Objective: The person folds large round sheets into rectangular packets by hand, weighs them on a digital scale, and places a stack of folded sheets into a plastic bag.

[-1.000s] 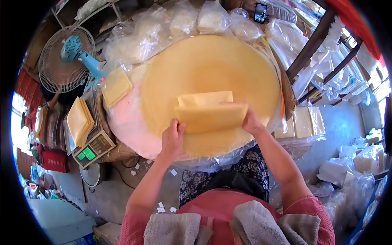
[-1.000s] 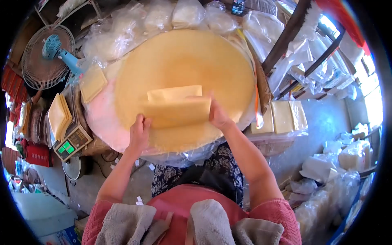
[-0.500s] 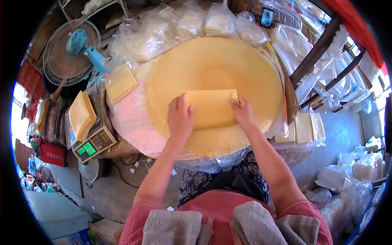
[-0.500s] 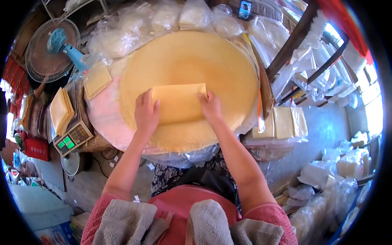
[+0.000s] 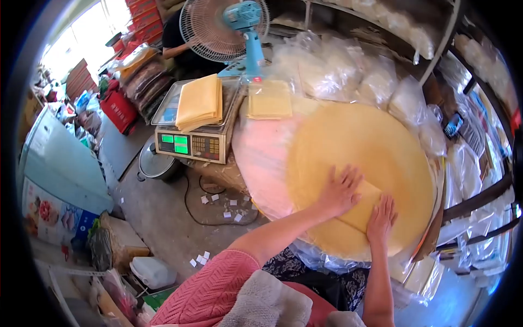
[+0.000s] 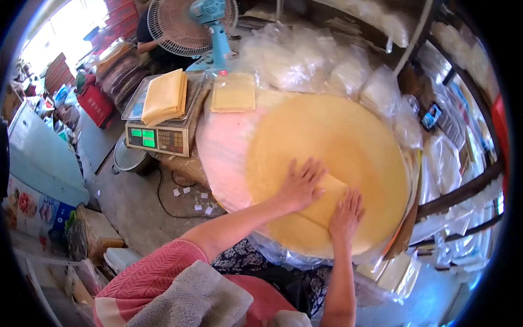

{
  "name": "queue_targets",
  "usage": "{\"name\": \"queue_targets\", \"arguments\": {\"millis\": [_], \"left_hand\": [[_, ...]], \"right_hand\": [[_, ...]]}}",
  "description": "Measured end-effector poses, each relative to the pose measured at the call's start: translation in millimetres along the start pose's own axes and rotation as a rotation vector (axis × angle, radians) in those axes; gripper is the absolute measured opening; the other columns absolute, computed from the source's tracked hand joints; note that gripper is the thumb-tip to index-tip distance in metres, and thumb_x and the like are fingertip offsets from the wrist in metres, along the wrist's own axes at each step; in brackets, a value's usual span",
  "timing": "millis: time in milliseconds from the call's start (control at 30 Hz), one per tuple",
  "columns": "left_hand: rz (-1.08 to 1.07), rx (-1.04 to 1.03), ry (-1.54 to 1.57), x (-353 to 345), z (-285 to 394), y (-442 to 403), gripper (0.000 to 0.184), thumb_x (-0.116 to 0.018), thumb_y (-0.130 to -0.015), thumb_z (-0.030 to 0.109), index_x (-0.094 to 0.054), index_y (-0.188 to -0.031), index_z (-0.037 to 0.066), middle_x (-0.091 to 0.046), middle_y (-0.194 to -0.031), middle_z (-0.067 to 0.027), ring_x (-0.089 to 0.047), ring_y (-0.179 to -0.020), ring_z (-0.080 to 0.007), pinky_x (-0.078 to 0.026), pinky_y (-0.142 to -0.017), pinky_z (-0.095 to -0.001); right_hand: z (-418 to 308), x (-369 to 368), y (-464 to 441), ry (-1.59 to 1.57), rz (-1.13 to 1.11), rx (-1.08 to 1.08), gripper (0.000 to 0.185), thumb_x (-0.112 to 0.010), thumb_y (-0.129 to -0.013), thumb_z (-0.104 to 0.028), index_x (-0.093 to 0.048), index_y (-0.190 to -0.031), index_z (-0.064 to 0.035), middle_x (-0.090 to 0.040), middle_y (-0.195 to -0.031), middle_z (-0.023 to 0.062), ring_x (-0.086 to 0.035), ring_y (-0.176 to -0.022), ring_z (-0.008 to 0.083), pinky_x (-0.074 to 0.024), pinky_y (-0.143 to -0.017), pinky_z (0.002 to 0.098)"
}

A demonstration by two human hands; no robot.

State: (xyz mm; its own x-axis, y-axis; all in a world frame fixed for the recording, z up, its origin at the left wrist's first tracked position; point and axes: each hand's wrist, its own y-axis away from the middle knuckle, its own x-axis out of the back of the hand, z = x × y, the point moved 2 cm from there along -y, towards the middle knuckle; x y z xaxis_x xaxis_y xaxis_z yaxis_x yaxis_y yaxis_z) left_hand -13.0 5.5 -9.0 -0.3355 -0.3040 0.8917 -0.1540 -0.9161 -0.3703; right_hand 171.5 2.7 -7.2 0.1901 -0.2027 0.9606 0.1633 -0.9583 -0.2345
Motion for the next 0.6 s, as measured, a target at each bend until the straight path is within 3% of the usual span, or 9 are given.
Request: {"name": "queue_targets", "arguments": {"millis": [133,233,333,433,533,600], "left_hand": [[0.051,-0.017,0.035,7.5,1.9,1.4,0.055,-0.037,-0.094,0.039,-0.033,-0.139,0.008,-0.032,-0.144,-0.0159,-0.025,-0.135,-0.0322,-0.012,-0.107,-0.0592],[-0.064,0.024,0.081,19.4,3.4,-7.0,0.054,-0.052,-0.087,0.039,-0.046,-0.129,0.006,-0.044,-0.133,-0.0156,-0.033,-0.129,-0.0331,-0.015,-0.104,-0.0611],[-0.358,0.048,0.101,44.3,-5.5,-17.4,0.051,-0.069,-0.073,0.038,-0.059,-0.109,0.004,-0.057,-0.115,-0.0153,-0.047,-0.116,-0.0319,-0.031,-0.098,-0.0544],[-0.708,0.15,0.275,50.1,-33.6,-10.6,0.047,-0.077,-0.061,0.035,-0.064,-0.092,0.003,-0.063,-0.099,-0.0157,-0.058,-0.1,-0.0308,-0.044,-0.085,-0.0441],[-0.311,0.14,0.464,72.9,-72.8,23.0,0.042,-0.076,-0.061,0.031,-0.064,-0.09,0.002,-0.064,-0.088,-0.0177,-0.062,-0.085,-0.0318,-0.049,-0.072,-0.0375],[-0.159,0.219,0.612,107.5,-111.4,45.5,0.041,-0.075,-0.062,0.03,-0.064,-0.09,0.002,-0.064,-0.089,-0.018,-0.062,-0.085,-0.0319,-0.048,-0.074,-0.0368]], "right_hand": [[5.1,-7.8,2.4,-0.063,0.058,0.019,0.047,-0.039,-0.095,-0.024,-0.033,-0.14,-0.0091,-0.031,-0.146,0.0125,-0.026,-0.136,0.0302,-0.0162,-0.108,0.0546],[12.3,-8.2,3.1,-0.19,0.134,0.004,0.047,-0.04,-0.095,-0.025,-0.034,-0.138,-0.0054,-0.033,-0.144,0.0161,-0.027,-0.134,0.0317,-0.0182,-0.109,0.0511],[9.8,0.8,10.8,-0.337,0.202,-0.029,0.046,-0.04,-0.096,-0.024,-0.036,-0.135,-0.0013,-0.037,-0.139,0.0198,-0.033,-0.13,0.0346,-0.0219,-0.108,0.0469],[9.4,1.3,10.4,-0.379,0.203,-0.026,0.043,-0.041,-0.096,-0.022,-0.041,-0.131,0.0013,-0.042,-0.134,0.0215,-0.038,-0.124,0.0367,-0.0267,-0.106,0.0442],[14.3,-3.6,10.5,-0.392,0.223,-0.002,0.039,-0.042,-0.095,-0.019,-0.046,-0.127,0.0027,-0.045,-0.131,0.0212,-0.04,-0.121,0.037,-0.0299,-0.104,0.0438],[13.1,-3.3,10.8,-0.396,0.23,0.013,0.037,-0.043,-0.094,-0.017,-0.048,-0.124,0.0031,-0.046,-0.13,0.0211,-0.041,-0.121,0.0366,-0.0309,-0.103,0.0437]]}}
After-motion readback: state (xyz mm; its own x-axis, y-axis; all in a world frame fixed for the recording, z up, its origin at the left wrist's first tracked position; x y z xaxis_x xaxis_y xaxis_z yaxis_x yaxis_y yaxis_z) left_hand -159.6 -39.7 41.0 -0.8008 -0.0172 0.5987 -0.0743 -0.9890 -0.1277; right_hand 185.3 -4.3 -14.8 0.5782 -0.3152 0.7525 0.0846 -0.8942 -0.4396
